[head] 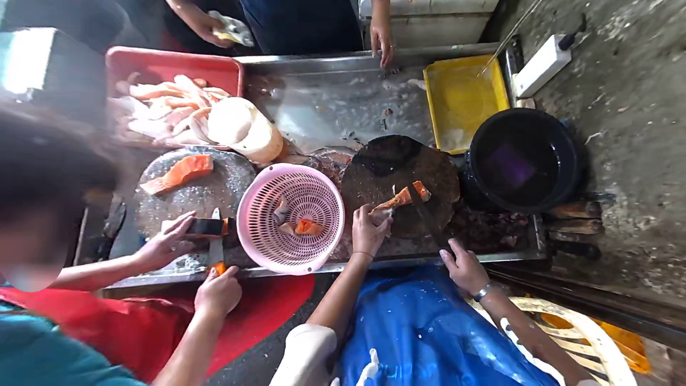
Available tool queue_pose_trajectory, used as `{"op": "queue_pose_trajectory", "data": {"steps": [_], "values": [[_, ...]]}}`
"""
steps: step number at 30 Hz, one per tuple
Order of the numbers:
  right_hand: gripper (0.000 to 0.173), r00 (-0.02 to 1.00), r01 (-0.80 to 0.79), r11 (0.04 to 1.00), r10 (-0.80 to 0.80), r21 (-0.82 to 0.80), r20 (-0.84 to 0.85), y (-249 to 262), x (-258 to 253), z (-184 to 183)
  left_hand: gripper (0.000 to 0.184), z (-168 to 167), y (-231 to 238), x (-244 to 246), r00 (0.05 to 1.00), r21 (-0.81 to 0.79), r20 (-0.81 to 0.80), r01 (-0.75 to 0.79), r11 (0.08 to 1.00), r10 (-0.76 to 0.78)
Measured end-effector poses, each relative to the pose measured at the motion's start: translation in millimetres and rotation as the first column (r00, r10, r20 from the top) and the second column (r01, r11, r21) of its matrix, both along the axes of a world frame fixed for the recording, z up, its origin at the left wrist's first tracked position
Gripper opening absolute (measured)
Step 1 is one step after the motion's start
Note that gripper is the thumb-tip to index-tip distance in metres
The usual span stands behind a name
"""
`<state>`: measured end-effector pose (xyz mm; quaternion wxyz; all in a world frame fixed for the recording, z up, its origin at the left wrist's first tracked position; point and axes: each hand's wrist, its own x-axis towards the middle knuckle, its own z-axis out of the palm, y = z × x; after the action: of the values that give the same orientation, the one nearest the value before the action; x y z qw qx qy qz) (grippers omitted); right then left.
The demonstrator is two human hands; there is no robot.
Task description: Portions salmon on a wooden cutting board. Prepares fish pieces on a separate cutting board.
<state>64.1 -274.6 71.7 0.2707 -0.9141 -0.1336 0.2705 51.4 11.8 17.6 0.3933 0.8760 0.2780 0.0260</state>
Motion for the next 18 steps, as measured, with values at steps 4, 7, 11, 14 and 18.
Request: {"op": "queue_pose_trajectory", "data": {"steps": [4,7,11,14,18], "values": [[0.052,0.983,-0.006,0.986,-0.025,0.164,0.185,24,22,27,0.084,-3,-4,2,0.996,0.056,-0.018,0.091,0.994,-0.090],[0.044,0.941,-0.063,0.944,-0.052,0.325,0.335,41,36,51,0.077,-2,-5,4,0.990,0.093,-0.063,0.133,0.987,-0.128],[0.048,0.861,-0.161,0.883,-0.092,0.441,0.500,51,46,89,0.078,-3,-6,2,0.988,0.096,-0.093,0.136,0.986,-0.127],[0.048,0.818,-0.218,0.835,-0.126,0.506,0.561,43,42,101,0.076,3,-5,5,0.985,0.066,-0.119,0.135,0.989,-0.127],[0.055,0.852,-0.121,0.897,-0.126,0.426,0.508,2,7,53,0.066,24,-2,15,0.990,-0.069,-0.127,0.059,0.996,-0.067]]}}
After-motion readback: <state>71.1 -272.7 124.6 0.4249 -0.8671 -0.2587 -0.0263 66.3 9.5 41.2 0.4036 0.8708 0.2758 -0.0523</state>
